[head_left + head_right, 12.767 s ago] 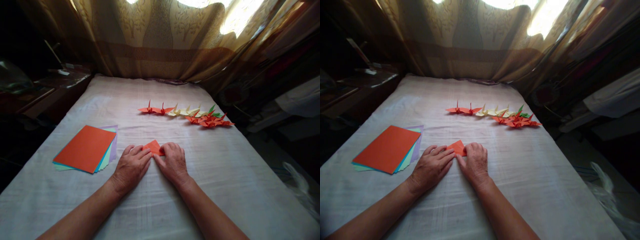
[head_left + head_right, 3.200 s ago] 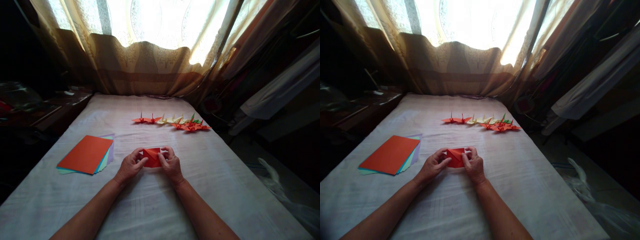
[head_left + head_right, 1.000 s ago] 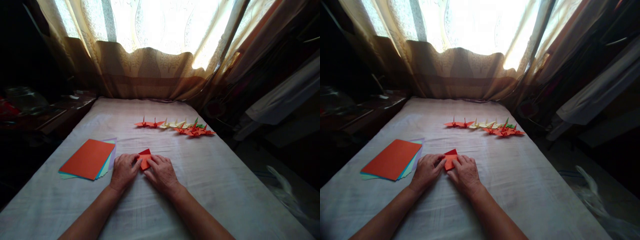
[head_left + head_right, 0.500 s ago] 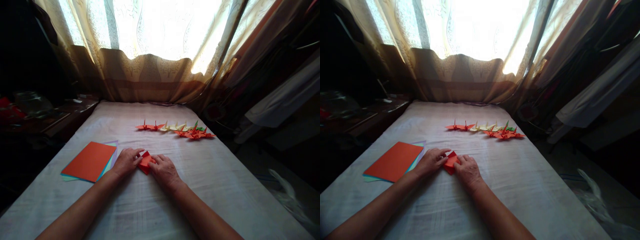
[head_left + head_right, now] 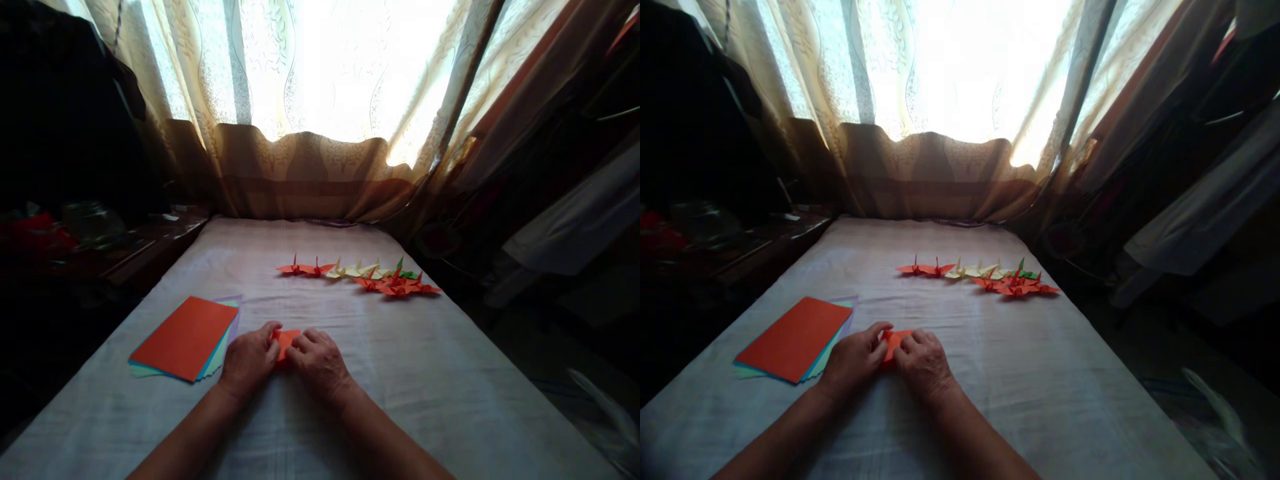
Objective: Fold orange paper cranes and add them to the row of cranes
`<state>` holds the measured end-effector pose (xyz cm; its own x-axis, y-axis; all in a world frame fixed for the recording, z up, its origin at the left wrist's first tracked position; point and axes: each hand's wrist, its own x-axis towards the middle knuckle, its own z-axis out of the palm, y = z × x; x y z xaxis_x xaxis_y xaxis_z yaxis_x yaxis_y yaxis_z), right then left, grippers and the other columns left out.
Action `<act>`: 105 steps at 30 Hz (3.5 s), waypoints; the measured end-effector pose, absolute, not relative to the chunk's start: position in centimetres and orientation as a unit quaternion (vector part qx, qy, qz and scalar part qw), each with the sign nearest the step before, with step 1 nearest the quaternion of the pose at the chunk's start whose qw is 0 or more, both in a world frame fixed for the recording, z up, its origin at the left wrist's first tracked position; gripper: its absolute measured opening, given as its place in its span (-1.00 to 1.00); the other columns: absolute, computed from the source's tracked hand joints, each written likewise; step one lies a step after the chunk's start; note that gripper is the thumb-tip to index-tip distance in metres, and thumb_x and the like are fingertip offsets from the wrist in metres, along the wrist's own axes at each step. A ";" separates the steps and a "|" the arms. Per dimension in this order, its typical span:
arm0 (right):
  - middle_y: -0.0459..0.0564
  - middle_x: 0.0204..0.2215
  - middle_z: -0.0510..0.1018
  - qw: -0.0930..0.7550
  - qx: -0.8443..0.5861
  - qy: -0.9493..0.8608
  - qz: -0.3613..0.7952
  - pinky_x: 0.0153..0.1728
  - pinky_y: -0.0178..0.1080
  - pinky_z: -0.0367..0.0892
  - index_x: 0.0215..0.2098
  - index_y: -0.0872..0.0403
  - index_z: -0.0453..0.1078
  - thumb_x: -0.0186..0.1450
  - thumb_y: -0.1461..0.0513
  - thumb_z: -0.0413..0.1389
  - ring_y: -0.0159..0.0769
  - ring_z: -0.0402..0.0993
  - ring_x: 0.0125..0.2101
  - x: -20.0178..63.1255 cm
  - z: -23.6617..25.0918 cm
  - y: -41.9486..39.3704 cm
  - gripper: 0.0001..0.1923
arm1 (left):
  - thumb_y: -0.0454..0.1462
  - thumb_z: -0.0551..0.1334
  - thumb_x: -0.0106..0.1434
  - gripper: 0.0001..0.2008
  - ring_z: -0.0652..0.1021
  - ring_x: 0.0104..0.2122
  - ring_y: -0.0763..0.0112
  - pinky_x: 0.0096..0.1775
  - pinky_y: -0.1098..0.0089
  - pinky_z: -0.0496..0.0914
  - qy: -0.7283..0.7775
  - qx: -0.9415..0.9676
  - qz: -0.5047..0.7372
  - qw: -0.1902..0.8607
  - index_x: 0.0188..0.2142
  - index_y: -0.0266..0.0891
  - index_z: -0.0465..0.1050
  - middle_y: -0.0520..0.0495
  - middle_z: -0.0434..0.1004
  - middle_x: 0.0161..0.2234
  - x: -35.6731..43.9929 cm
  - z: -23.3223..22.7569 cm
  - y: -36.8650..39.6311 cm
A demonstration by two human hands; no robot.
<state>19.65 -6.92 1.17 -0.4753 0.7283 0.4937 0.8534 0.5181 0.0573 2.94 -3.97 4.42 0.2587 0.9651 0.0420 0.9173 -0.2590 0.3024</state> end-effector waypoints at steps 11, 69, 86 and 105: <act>-0.02 -0.18 0.61 0.144 -0.501 -0.847 -0.106 -0.21 -0.28 0.34 -0.18 0.02 0.49 0.35 0.29 0.15 -0.29 0.47 -0.26 25.5 0.7 -7.9 -0.90 | -0.32 0.16 0.30 -0.83 0.52 -0.13 0.22 -0.05 0.23 0.39 0.340 0.924 0.175 0.002 -0.26 -0.15 0.55 -0.12 0.56 -0.15 2.2 3.4 -4.1; -0.17 -0.68 0.42 0.122 -0.658 -0.679 0.303 -0.54 -0.36 0.00 -0.56 0.09 0.50 0.30 0.09 0.10 -0.46 0.23 -0.60 24.4 4.8 -5.4 -0.65 | -0.29 0.14 0.32 -0.85 0.55 -0.29 0.32 -0.25 0.40 0.35 0.484 0.827 0.160 0.238 -0.20 -0.17 0.48 -0.01 0.58 -0.33 5.0 3.0 -2.9; -0.07 -0.37 0.54 0.170 -0.727 -0.652 0.134 -0.40 -0.32 0.18 -0.41 0.02 0.47 0.28 0.12 0.16 -0.34 0.44 -0.38 22.5 2.9 -6.2 -0.83 | -0.25 0.22 0.25 -0.93 0.50 -0.30 0.25 -0.22 0.31 0.32 0.512 0.825 0.175 0.162 -0.33 -0.19 0.45 -0.03 0.53 -0.41 4.1 3.1 -3.8; -0.21 -0.63 0.43 0.380 -0.651 -0.572 0.324 -0.51 -0.38 0.19 -0.53 0.02 0.41 0.11 0.16 0.08 -0.42 0.28 -0.57 22.8 0.7 -3.7 -0.87 | -0.25 0.24 0.26 -0.93 0.51 -0.29 0.27 -0.23 0.32 0.26 0.521 0.829 0.133 0.151 -0.34 -0.18 0.48 -0.01 0.57 -0.37 4.7 3.5 -3.7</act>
<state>22.75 -3.74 0.73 0.1353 0.9907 0.0129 0.4978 -0.0568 -0.8654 4.72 -3.66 3.45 0.4211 0.9048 0.0631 0.8243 -0.4108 0.3895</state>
